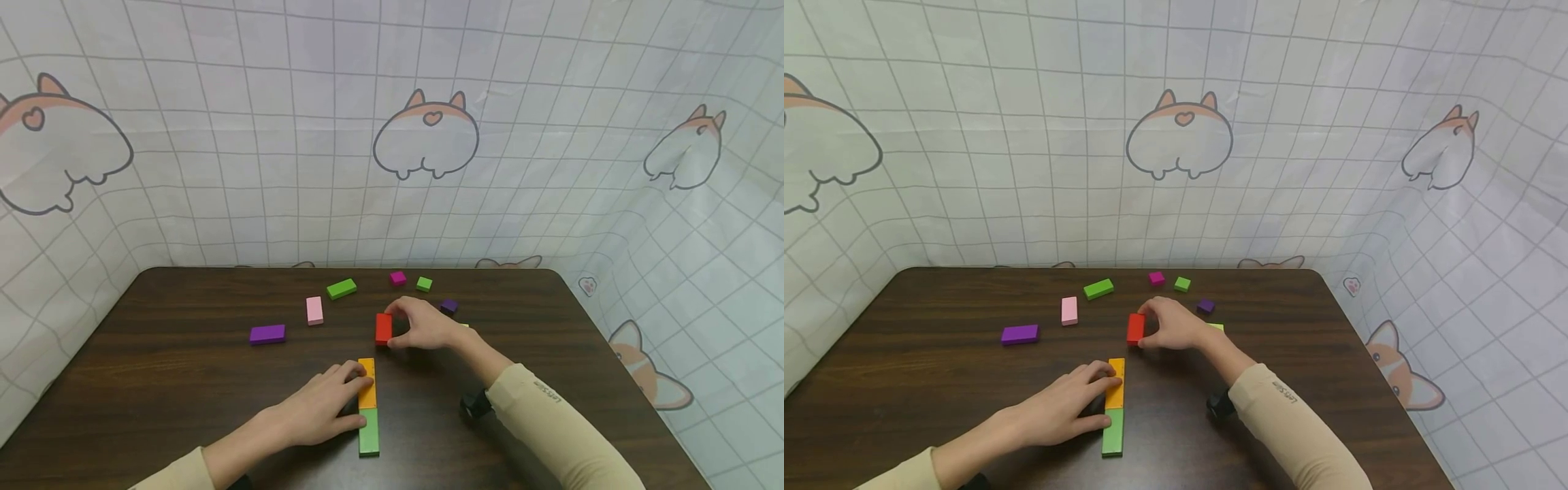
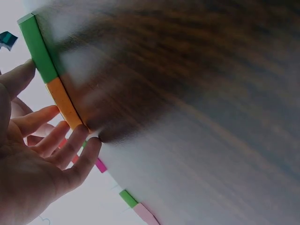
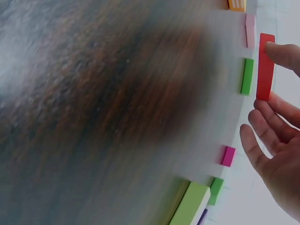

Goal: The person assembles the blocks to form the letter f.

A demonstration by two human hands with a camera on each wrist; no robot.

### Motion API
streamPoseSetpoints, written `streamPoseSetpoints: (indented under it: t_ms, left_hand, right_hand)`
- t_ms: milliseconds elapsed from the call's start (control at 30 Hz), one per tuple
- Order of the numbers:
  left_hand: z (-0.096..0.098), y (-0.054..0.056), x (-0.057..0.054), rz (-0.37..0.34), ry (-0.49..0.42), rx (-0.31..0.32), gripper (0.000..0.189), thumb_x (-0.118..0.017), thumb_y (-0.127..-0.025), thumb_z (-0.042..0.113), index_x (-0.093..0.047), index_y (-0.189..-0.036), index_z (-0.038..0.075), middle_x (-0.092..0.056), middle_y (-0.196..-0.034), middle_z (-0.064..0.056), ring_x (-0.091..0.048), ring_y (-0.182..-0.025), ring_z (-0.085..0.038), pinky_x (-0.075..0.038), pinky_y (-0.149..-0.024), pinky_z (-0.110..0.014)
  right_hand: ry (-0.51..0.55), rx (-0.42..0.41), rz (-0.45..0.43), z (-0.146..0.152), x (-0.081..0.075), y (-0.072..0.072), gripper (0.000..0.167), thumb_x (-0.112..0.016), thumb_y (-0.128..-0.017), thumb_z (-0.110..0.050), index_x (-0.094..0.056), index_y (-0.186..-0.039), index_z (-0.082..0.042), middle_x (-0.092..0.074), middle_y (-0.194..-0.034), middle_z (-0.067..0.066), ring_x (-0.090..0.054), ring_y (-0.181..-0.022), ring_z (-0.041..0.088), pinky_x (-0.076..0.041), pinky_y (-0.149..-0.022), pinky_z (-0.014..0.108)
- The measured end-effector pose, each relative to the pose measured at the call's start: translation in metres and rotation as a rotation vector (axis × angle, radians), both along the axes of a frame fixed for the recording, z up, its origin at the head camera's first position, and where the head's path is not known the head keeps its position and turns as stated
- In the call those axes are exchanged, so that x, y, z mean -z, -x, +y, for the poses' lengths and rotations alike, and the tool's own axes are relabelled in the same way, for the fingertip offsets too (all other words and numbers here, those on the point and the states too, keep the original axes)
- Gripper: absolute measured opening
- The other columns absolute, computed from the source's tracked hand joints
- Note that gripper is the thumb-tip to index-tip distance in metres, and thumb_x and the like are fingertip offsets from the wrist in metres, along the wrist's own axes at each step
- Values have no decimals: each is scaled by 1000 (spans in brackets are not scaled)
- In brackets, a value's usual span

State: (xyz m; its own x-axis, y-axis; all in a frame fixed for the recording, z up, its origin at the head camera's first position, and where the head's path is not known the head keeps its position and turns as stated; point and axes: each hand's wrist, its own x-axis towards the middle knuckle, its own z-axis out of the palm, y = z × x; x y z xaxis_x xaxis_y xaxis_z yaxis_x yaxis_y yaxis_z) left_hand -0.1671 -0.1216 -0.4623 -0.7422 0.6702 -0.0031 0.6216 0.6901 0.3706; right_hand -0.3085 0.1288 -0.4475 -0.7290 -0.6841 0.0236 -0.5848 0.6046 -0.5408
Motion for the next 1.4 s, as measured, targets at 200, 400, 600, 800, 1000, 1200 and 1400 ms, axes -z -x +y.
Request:
streamPoseSetpoints:
  t_ms: [200, 400, 600, 800, 1000, 1200, 1400]
  left_hand:
    - [0, 1, 1, -1, 1, 5, 59, -70, -98, 43, -58, -145, 9, -48, -141, -8, -51, -122, -26, -50, -96, -50]
    - [0, 2, 1, -1, -4, 5, 59, -70, -98, 43, -58, -144, 8, -49, -140, -7, -51, -121, -25, -50, -96, -49]
    - [0, 2, 0, -8, -5, 3, 59, -70, -98, 44, -59, -144, 9, -50, -140, -7, -52, -120, -25, -50, -97, -50]
    - [0, 1, -1, -10, -6, 6, 59, -70, -98, 43, -59, -144, 9, -49, -140, -7, -52, -121, -26, -49, -97, -50]
    - [-1, 1, -1, -9, 0, 3, 59, -70, -98, 43, -59, -144, 9, -49, -140, -7, -52, -121, -25, -49, -97, -50]
    - [-1, 0, 0, -3, -2, 0, 58, -71, -97, 42, -59, -144, 9, -49, -140, -7, -52, -121, -25, -49, -97, -50]
    - [-1, -1, 0, -3, -4, 2, 58, -70, -98, 43, -59, -144, 9, -49, -140, -7, -52, -121, -26, -49, -96, -50]
  right_hand:
    - [1, -20, 17, -7, -4, -2, 60, -81, -87, -31, -58, -134, -2, -61, -131, 10, -58, -120, 26, -47, -103, 44]
    - [6, -55, 24, -14, -6, -5, 60, -81, -87, -29, -57, -135, -1, -60, -131, 11, -59, -119, 28, -48, -102, 44]
    - [1, -73, 25, -20, -3, -7, 59, -81, -88, -30, -57, -134, -2, -60, -130, 9, -59, -119, 26, -48, -102, 42]
    - [-11, -81, 17, -25, -1, -8, 59, -81, -87, -30, -58, -134, -3, -61, -128, 8, -59, -118, 24, -48, -103, 41]
    - [-25, -85, 17, -29, 4, -8, 59, -82, -87, -31, -58, -134, -4, -62, -127, 7, -59, -117, 23, -48, -103, 40]
    - [-47, -93, 22, -30, 10, -7, 58, -81, -87, -31, -59, -134, -4, -62, -127, 7, -58, -119, 23, -47, -104, 40]
    - [-51, -106, 21, -31, 15, -7, 57, -81, -88, -30, -59, -133, -3, -61, -127, 8, -58, -120, 24, -46, -105, 40]
